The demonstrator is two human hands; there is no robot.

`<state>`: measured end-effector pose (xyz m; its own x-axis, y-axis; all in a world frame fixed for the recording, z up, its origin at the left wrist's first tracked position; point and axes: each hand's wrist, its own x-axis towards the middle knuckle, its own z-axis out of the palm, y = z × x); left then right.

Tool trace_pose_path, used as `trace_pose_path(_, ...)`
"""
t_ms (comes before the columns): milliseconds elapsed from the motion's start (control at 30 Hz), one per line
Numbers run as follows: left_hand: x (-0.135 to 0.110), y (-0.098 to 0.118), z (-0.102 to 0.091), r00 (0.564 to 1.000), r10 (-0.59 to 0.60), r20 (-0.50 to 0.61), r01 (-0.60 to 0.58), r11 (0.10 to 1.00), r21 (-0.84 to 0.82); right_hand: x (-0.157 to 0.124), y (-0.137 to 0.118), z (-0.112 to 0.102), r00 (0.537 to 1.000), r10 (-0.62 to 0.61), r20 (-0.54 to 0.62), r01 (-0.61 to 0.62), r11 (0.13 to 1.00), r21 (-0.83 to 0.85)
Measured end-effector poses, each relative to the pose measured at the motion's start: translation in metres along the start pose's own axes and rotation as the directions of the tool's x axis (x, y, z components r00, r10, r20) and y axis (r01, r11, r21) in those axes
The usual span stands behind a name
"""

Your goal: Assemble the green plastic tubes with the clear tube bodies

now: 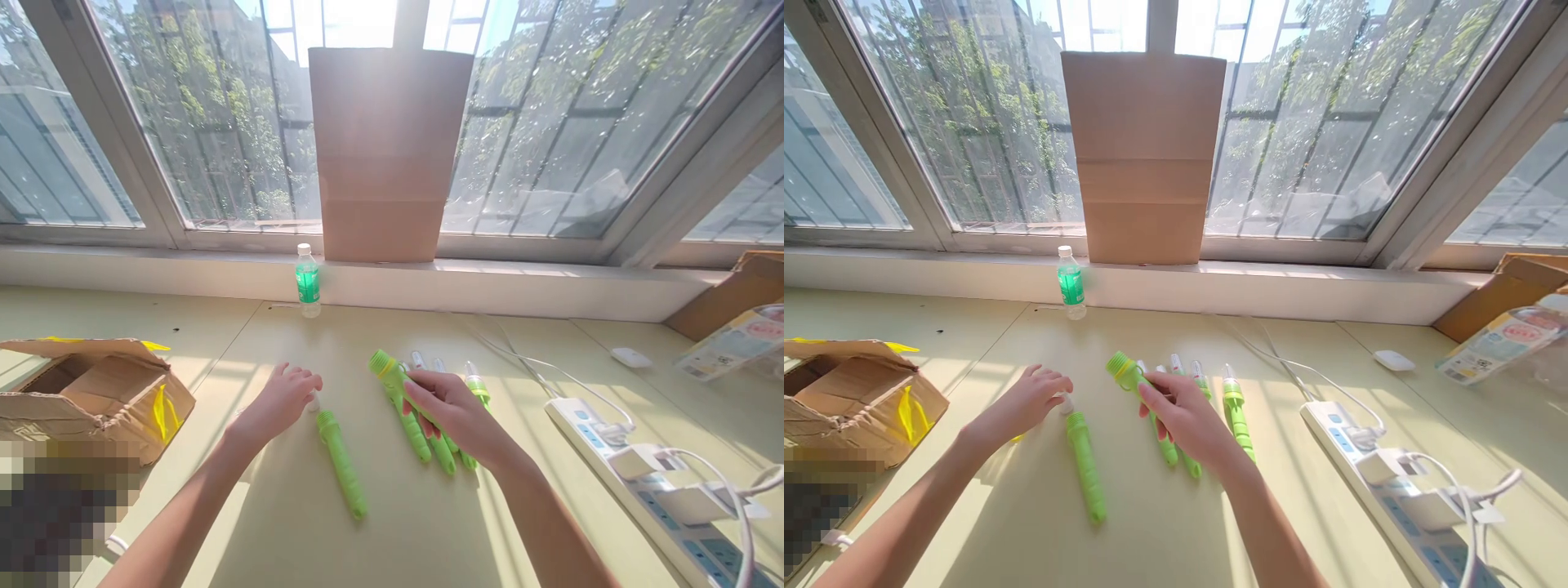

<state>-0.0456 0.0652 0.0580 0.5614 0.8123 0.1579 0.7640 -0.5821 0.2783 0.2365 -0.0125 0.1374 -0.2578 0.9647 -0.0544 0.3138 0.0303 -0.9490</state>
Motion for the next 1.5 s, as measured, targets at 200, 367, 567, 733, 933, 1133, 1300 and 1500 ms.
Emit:
trace_pose_path(200, 0.006, 0.006, -0.010, 0.999, -0.030, -0.011, 0.030, 0.999, -0.029, 0.005, 0.009, -0.001, 1.000, 0.002, 0.002, -0.002, 1.000, -0.012)
trace_pose_path(367, 0.008, 0.015, -0.035, 0.993, -0.109, -0.055, 0.094, 0.971, -0.218, 0.010, 0.019, 0.002, 1.000, 0.008, 0.018, -0.007, 0.999, -0.037)
trace_pose_path(567, 0.015, 0.033, -0.073, 0.946, -0.209, -0.247, 0.083, 0.894, -0.441, 0.010, 0.011, 0.005, 1.000, 0.025, -0.003, -0.025, 0.999, -0.027)
trace_pose_path(733, 0.013, 0.049, -0.082, 0.940, -0.201, -0.275, 0.038, 0.864, -0.502, 0.011, 0.015, 0.007, 0.999, -0.050, 0.011, 0.050, 0.997, -0.063)
trace_pose_path(933, 0.000, 0.053, -0.087, 0.938, -0.232, -0.257, 0.058, 0.837, -0.544, 0.006, 0.016, 0.011, 0.995, -0.101, -0.001, 0.100, 0.990, -0.103)
trace_pose_path(1133, -0.002, 0.058, -0.084, 0.969, -0.173, -0.176, 0.050, 0.835, -0.549, 0.002, 0.008, 0.018, 0.992, -0.120, 0.029, 0.123, 0.986, -0.114)
trace_pose_path(1300, -0.001, 0.062, -0.079, 0.977, -0.139, -0.163, 0.019, 0.815, -0.579, 0.005, 0.014, 0.027, 0.993, -0.111, 0.048, 0.114, 0.991, -0.073)
trace_pose_path(1500, -0.008, 0.071, -0.079, 0.981, -0.065, -0.185, -0.069, 0.766, -0.639, 0.012, 0.026, 0.046, 0.970, -0.026, 0.241, -0.004, 0.992, 0.123)
